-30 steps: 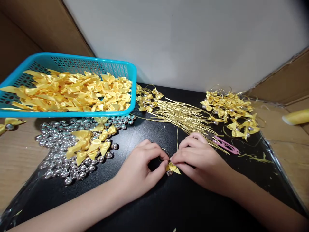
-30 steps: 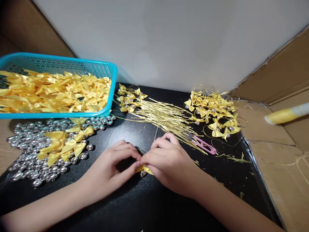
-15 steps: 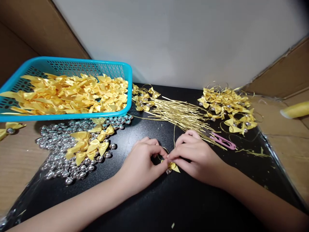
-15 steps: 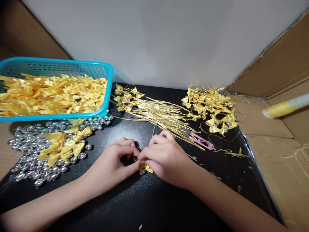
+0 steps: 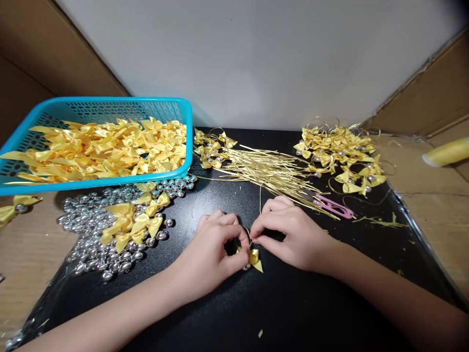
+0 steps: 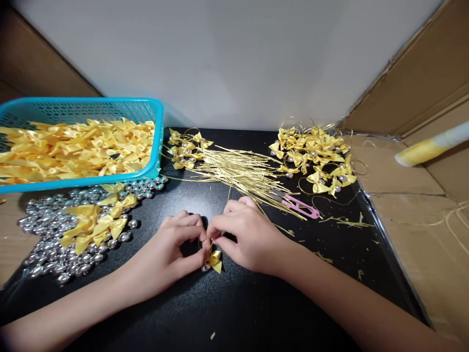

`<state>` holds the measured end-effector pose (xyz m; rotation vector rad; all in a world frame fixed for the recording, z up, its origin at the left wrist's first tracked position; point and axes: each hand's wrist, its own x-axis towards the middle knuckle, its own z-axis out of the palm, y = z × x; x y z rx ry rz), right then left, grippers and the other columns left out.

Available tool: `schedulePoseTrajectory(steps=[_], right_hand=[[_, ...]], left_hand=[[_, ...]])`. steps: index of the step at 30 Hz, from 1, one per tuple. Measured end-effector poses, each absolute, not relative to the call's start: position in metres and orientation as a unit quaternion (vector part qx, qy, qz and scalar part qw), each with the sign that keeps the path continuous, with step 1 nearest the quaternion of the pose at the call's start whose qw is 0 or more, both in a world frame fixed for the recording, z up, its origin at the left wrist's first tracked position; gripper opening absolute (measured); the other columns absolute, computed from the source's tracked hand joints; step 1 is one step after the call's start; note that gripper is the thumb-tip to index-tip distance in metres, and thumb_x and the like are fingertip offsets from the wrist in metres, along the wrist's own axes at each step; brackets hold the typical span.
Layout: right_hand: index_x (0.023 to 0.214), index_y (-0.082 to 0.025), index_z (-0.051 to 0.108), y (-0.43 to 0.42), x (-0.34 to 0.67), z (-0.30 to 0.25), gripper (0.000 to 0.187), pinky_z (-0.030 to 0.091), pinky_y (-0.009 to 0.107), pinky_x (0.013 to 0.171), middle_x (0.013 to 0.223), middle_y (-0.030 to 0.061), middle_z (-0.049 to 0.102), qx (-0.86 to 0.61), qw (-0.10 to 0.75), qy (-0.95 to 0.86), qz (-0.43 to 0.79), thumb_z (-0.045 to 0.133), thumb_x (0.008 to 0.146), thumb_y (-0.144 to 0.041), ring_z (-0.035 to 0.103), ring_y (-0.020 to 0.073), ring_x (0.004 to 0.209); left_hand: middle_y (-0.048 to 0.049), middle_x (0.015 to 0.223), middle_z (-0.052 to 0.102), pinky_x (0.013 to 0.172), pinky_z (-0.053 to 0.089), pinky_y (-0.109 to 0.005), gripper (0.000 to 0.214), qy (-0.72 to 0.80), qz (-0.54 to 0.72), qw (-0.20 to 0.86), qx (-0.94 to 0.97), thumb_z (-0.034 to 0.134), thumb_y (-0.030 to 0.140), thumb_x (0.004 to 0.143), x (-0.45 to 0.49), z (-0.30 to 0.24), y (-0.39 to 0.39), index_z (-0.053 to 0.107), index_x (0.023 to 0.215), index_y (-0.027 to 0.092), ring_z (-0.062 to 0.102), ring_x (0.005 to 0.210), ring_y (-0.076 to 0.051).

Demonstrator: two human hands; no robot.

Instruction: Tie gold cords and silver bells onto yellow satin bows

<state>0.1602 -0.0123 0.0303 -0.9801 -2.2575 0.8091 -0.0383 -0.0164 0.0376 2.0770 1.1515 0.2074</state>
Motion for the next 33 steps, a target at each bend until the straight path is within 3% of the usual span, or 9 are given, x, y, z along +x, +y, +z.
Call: schedulePoseTrajectory(steps=[12, 28, 33], right_hand=[[0.071, -0.019, 0.060, -0.013, 0.161, 0.036, 0.016, 0.034, 0.028, 0.070, 0.063, -0.0022, 0.052, -0.379, 0.287, -0.832, 0.285, 0.058, 0.079, -0.005, 0.047, 0.0139, 0.067], [0.071, -0.018, 0.060, -0.008, 0.164, 0.042, 0.017, 0.036, 0.029, 0.071, 0.066, -0.0016, 0.057, -0.395, 0.287, -0.822, 0.295, 0.059, 0.077, -0.002, 0.050, 0.0143, 0.070], [0.074, -0.018, 0.061, -0.009, 0.165, 0.050, 0.015, 0.038, 0.028, 0.073, 0.071, -0.0007, 0.063, -0.374, 0.313, -0.814, 0.316, 0.061, 0.078, -0.003, 0.052, 0.0144, 0.074]], left_hand=[[0.0009, 0.076, 0.060, 0.073, 0.030, -0.034, 0.009, 0.429, 0.066, 0.363, 0.825, 0.062, 0.023, 0.080, -0.040, 0.037, -0.020, 0.064, 0.072, 0.022, 0.045, 0.080, -0.020], [0.0002, 0.080, 0.060, 0.077, 0.030, -0.037, 0.012, 0.420, 0.043, 0.364, 0.830, 0.059, 0.024, 0.083, -0.043, 0.038, -0.023, 0.062, 0.072, 0.022, 0.045, 0.085, -0.021], [-0.0003, 0.079, 0.062, 0.073, 0.027, -0.037, 0.009, 0.409, 0.109, 0.251, 0.870, 0.058, 0.022, 0.083, -0.043, 0.034, -0.022, 0.061, 0.075, 0.022, 0.046, 0.080, -0.020]])
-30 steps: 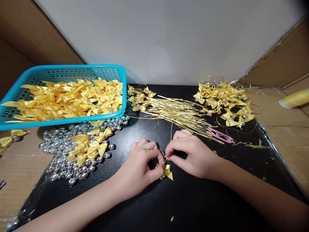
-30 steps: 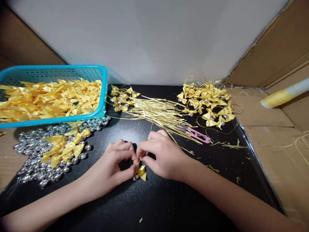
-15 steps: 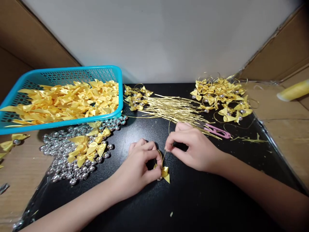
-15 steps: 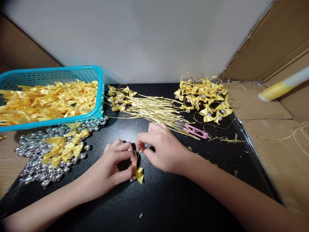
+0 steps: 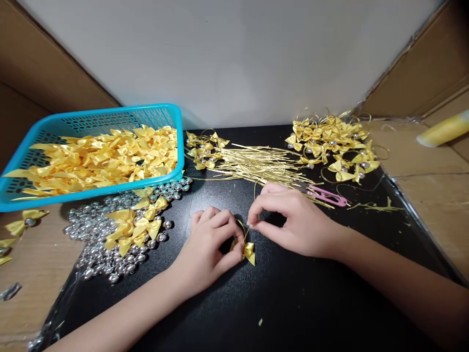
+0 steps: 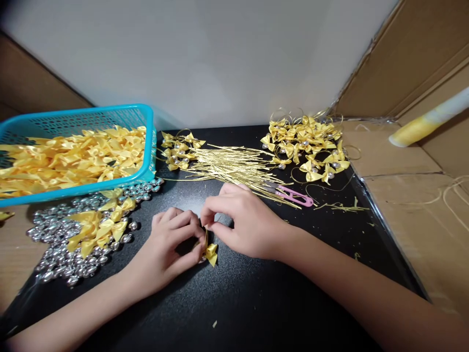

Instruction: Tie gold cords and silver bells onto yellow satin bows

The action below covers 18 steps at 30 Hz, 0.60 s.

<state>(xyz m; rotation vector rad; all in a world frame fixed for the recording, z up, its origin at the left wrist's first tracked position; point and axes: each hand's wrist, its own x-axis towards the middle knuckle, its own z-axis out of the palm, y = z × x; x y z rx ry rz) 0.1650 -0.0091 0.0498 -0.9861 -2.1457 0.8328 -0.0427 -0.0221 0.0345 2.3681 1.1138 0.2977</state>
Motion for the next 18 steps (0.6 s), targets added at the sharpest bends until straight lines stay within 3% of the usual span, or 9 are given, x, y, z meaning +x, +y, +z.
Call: schedulePoseTrajectory(steps=[4, 18], right_hand=[[0.075, -0.017, 0.062, -0.011, 0.164, 0.051, 0.014, 0.038, 0.029, 0.074, 0.071, -0.0007, 0.063, -0.366, 0.305, -0.826, 0.301, 0.060, 0.080, -0.005, 0.052, 0.0144, 0.075], [0.072, -0.017, 0.057, -0.013, 0.160, 0.045, 0.021, 0.038, 0.021, 0.060, 0.070, -0.0029, 0.065, -0.391, 0.321, -0.798, 0.327, 0.053, 0.075, 0.003, 0.051, 0.0082, 0.059]], left_hand=[[0.0001, 0.075, 0.062, 0.071, 0.026, -0.035, 0.010, 0.389, 0.161, 0.172, 0.891, 0.055, 0.020, 0.084, -0.045, 0.027, -0.026, 0.059, 0.075, 0.021, 0.046, 0.075, -0.019], [0.0004, 0.084, 0.067, 0.079, 0.029, -0.036, 0.010, 0.402, 0.177, 0.217, 0.872, 0.056, 0.015, 0.081, -0.049, 0.023, -0.036, 0.059, 0.074, 0.021, 0.055, 0.086, -0.019]])
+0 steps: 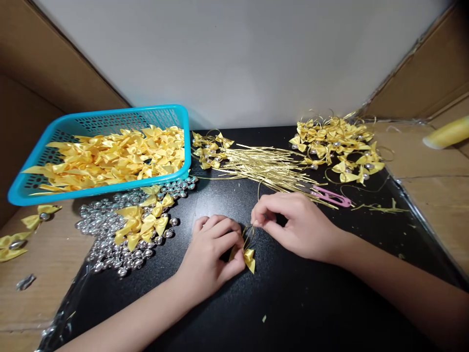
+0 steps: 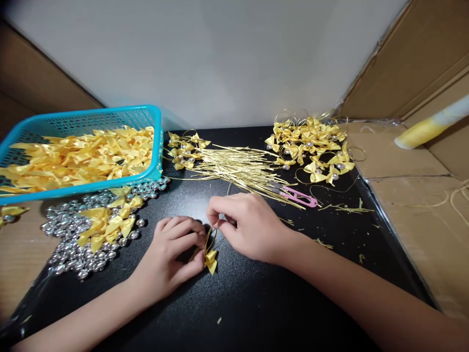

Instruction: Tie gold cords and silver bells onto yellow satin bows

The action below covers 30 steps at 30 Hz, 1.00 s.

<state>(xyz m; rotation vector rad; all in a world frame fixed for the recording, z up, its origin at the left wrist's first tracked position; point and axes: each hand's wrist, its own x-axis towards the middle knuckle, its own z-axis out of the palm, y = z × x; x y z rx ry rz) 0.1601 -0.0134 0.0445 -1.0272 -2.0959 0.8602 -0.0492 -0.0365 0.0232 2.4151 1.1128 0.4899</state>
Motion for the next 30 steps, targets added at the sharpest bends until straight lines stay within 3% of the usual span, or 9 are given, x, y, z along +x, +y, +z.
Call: schedulePoseTrajectory(steps=[10, 14, 18, 21, 25, 30], right_hand=[[0.072, -0.017, 0.054, -0.009, 0.166, 0.047, 0.022, 0.038, 0.022, 0.061, 0.074, -0.0016, 0.064, -0.391, 0.339, -0.786, 0.338, 0.052, 0.076, 0.005, 0.054, 0.0091, 0.064], [0.078, -0.015, 0.058, -0.008, 0.166, 0.054, 0.020, 0.040, 0.024, 0.071, 0.078, 0.0010, 0.062, -0.345, 0.265, -0.843, 0.317, 0.049, 0.083, 0.002, 0.053, 0.0123, 0.075], [0.097, -0.014, 0.063, -0.014, 0.166, 0.062, 0.022, 0.040, 0.034, 0.083, 0.095, 0.0069, 0.061, -0.362, 0.160, -0.883, 0.251, 0.045, 0.088, -0.004, 0.051, 0.0188, 0.090], [0.098, -0.015, 0.064, -0.021, 0.161, 0.067, 0.017, 0.035, 0.042, 0.091, 0.111, 0.0108, 0.057, -0.376, 0.160, -0.895, 0.178, 0.050, 0.089, -0.016, 0.047, 0.0246, 0.103], [0.084, -0.015, 0.065, -0.026, 0.145, 0.065, 0.017, 0.031, 0.045, 0.087, 0.098, 0.0074, 0.060, -0.339, 0.115, -0.922, 0.151, 0.052, 0.090, -0.025, 0.047, 0.0238, 0.094], [0.079, -0.014, 0.065, -0.026, 0.133, 0.054, 0.018, 0.026, 0.046, 0.084, 0.090, 0.0067, 0.061, -0.346, 0.034, -0.924, 0.160, 0.051, 0.089, -0.021, 0.046, 0.0233, 0.089]], left_hand=[[-0.0003, 0.085, 0.067, 0.079, 0.031, -0.037, 0.011, 0.408, 0.195, 0.233, 0.861, 0.058, 0.013, 0.075, -0.050, 0.020, -0.035, 0.060, 0.067, 0.021, 0.055, 0.086, -0.020], [0.0005, 0.083, 0.066, 0.079, 0.031, -0.037, 0.012, 0.403, 0.219, 0.236, 0.857, 0.060, 0.012, 0.074, -0.050, 0.020, -0.036, 0.060, 0.066, 0.021, 0.056, 0.085, -0.019], [0.0003, 0.083, 0.067, 0.079, 0.032, -0.037, 0.012, 0.403, 0.219, 0.236, 0.857, 0.060, 0.012, 0.074, -0.050, 0.019, -0.035, 0.061, 0.066, 0.021, 0.056, 0.085, -0.019], [0.0001, 0.084, 0.067, 0.079, 0.032, -0.037, 0.011, 0.402, 0.224, 0.230, 0.858, 0.059, 0.012, 0.074, -0.050, 0.019, -0.035, 0.061, 0.067, 0.021, 0.055, 0.086, -0.019], [-0.0002, 0.081, 0.067, 0.078, 0.033, -0.037, 0.010, 0.405, 0.228, 0.227, 0.856, 0.060, 0.013, 0.073, -0.049, 0.019, -0.035, 0.060, 0.067, 0.020, 0.055, 0.084, -0.019], [-0.0012, 0.085, 0.068, 0.081, 0.033, -0.039, 0.009, 0.421, 0.224, 0.233, 0.847, 0.059, 0.016, 0.074, -0.051, 0.021, -0.037, 0.059, 0.066, 0.020, 0.054, 0.087, -0.021]])
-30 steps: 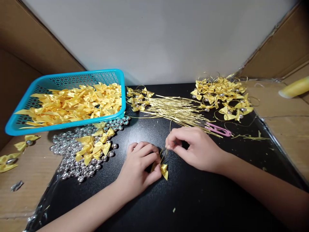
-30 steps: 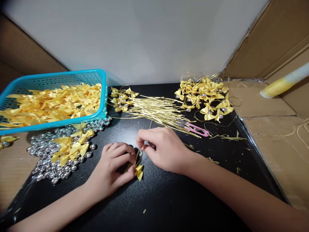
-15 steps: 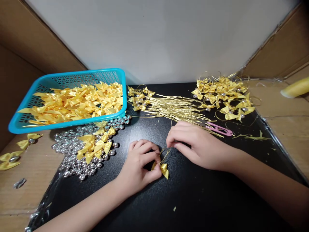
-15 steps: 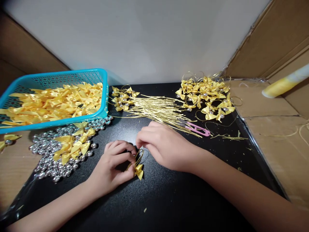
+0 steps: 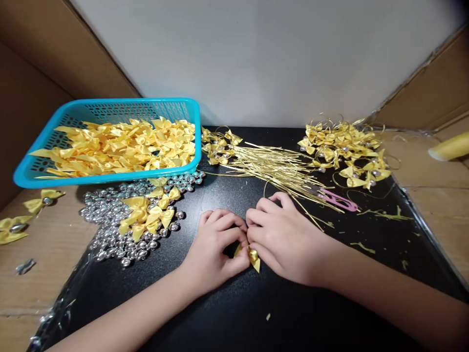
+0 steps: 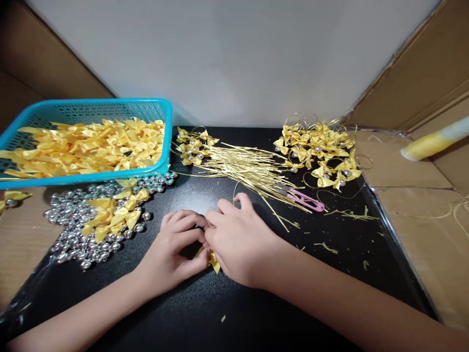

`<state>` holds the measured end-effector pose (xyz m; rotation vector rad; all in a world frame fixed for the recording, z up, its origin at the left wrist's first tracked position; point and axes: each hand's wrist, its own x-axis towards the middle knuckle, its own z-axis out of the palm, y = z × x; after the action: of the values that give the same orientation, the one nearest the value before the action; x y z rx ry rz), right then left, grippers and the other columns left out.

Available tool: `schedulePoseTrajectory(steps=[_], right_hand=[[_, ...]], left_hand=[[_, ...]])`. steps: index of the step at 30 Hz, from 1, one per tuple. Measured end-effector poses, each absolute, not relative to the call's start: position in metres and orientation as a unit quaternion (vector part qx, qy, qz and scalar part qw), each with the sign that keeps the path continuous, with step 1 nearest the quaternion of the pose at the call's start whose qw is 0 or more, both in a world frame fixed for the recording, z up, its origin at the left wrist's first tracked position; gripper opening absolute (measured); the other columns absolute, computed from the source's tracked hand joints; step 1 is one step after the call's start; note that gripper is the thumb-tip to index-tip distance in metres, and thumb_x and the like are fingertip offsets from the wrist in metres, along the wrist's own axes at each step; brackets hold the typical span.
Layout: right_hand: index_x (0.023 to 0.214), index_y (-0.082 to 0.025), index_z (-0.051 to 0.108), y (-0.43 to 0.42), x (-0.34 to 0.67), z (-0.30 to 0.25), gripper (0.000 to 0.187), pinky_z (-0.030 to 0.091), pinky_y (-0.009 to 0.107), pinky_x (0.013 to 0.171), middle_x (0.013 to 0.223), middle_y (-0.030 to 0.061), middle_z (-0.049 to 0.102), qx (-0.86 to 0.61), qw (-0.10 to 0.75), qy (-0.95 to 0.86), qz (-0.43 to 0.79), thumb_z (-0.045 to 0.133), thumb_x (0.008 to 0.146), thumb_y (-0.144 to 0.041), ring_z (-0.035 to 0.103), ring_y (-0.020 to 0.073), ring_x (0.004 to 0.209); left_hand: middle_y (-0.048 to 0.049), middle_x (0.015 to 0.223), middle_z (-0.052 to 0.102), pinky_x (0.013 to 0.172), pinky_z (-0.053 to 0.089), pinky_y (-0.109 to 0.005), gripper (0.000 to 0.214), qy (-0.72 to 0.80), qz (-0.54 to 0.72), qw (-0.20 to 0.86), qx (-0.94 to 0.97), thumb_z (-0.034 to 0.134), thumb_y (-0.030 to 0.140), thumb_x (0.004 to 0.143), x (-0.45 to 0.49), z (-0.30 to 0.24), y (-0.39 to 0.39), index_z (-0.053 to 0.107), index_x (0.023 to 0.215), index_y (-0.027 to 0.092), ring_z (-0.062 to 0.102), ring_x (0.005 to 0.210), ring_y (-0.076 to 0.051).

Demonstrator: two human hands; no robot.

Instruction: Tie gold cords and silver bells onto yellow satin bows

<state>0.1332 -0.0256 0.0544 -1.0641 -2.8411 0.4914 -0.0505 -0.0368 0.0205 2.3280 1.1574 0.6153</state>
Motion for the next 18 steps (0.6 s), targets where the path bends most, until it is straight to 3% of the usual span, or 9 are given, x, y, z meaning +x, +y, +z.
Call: schedulePoseTrajectory(steps=[10, 18], right_hand=[[0.079, -0.017, 0.068, -0.0286, 0.1399, 0.0464, 0.016, 0.023, 0.042, 0.085, 0.084, 0.0026, 0.063, -0.366, 0.105, -0.899, 0.217, 0.054, 0.088, -0.016, 0.047, 0.0181, 0.084], [0.077, -0.018, 0.067, -0.0299, 0.1382, 0.0468, 0.015, 0.024, 0.042, 0.086, 0.081, 0.0016, 0.063, -0.369, 0.116, -0.899, 0.205, 0.055, 0.086, -0.017, 0.048, 0.0181, 0.083]], left_hand=[[-0.0033, 0.092, 0.066, 0.086, 0.033, -0.043, 0.010, 0.422, 0.207, 0.277, 0.838, 0.058, 0.016, 0.066, -0.0536, 0.0255, -0.0393, 0.060, 0.074, 0.022, 0.053, 0.092, -0.024], [-0.0023, 0.090, 0.066, 0.085, 0.033, -0.042, 0.007, 0.422, 0.218, 0.276, 0.836, 0.058, 0.015, 0.068, -0.0523, 0.0241, -0.0390, 0.060, 0.072, 0.021, 0.053, 0.091, -0.022]])
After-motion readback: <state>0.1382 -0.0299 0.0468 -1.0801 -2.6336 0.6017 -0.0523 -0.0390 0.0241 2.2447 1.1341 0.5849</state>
